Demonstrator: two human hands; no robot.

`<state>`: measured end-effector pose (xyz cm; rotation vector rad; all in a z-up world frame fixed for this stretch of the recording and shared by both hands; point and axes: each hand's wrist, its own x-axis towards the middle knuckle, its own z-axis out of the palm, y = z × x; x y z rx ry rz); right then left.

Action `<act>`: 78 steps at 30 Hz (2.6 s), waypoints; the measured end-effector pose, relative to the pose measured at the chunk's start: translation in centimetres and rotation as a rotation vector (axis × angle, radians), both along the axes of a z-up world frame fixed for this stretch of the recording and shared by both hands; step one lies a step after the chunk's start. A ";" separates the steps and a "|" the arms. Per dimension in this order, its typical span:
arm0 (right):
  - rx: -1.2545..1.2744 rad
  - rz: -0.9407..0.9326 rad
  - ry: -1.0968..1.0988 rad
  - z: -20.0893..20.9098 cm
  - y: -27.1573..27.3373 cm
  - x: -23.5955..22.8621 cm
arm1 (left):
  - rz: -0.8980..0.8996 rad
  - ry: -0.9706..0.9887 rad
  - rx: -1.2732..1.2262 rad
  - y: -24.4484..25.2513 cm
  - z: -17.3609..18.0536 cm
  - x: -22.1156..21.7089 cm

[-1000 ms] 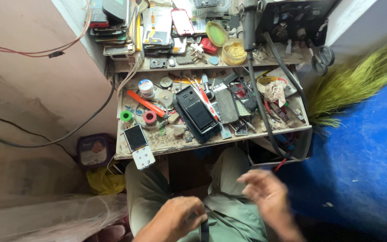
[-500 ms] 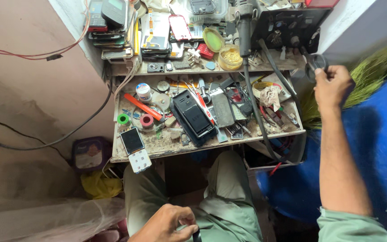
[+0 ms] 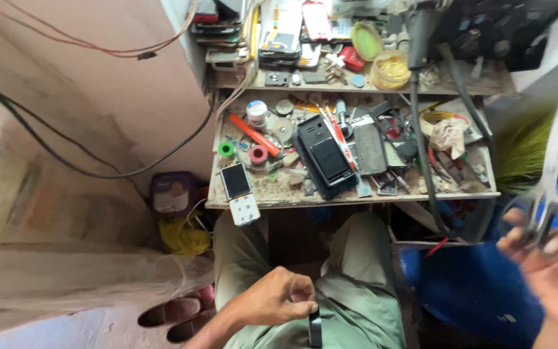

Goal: The person assembles a mobile phone by attaching a keypad to a screen module and securing it with adhesive tape. They then insert the assembly into a phone casing, connect the battery, and power on the device to verify functionality.

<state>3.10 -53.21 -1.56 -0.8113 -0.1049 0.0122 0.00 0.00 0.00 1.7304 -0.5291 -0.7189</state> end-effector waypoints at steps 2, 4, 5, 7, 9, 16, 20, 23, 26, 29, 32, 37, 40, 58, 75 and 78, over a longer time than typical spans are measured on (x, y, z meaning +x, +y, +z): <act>-0.120 0.140 0.117 -2.0 2.9 -2.1 | 0.003 0.020 -0.004 0.1 -0.4 0.1; -0.298 0.247 0.272 -3.9 5.9 -4.3 | 0.003 0.025 -0.009 0.3 -0.7 0.2; -0.416 0.284 0.370 -4.3 7.1 -5.0 | 0.003 0.036 -0.013 0.3 -0.9 0.3; -0.618 0.506 0.441 -4.4 9.2 -5.9 | 0.002 0.059 -0.023 0.4 -1.1 0.3; -0.772 0.649 0.473 -3.9 10.7 -6.0 | -0.003 0.079 -0.026 0.5 -1.3 0.3; -1.353 0.912 0.207 0.6 13.6 -4.9 | -0.035 0.028 -0.057 0.7 -2.7 0.8; -1.385 0.958 -0.231 3.3 14.1 -3.4 | -0.040 0.075 -0.063 0.6 -2.4 1.0; -1.572 1.059 0.075 5.0 15.4 -2.4 | -0.044 0.087 -0.013 0.4 -2.2 1.0; -1.631 1.135 0.179 6.8 17.0 -1.6 | -0.049 0.103 0.010 0.4 -1.9 1.2; -1.632 1.209 0.154 7.6 17.9 -0.9 | -0.068 0.083 -0.040 0.5 -2.0 1.4; -1.579 1.230 0.130 7.8 18.2 -0.5 | -0.093 0.052 -0.070 0.3 -2.1 1.5; -1.599 1.256 0.014 7.4 19.4 0.4 | -0.137 0.079 -0.068 -0.1 -2.1 1.7; -1.526 1.267 0.032 7.0 20.0 0.6 | -0.151 0.065 -0.081 -0.2 -2.1 1.7; -0.887 0.931 0.110 6.3 9.4 0.7 | -0.064 0.252 -0.191 1.0 -3.0 1.2; -0.594 -0.333 0.317 6.2 -2.0 18.1 | 0.274 0.343 -0.358 -0.4 -23.9 -4.7; -0.587 -0.393 0.338 6.7 -2.0 20.5 | 0.263 0.425 -0.427 0.2 -24.9 -4.4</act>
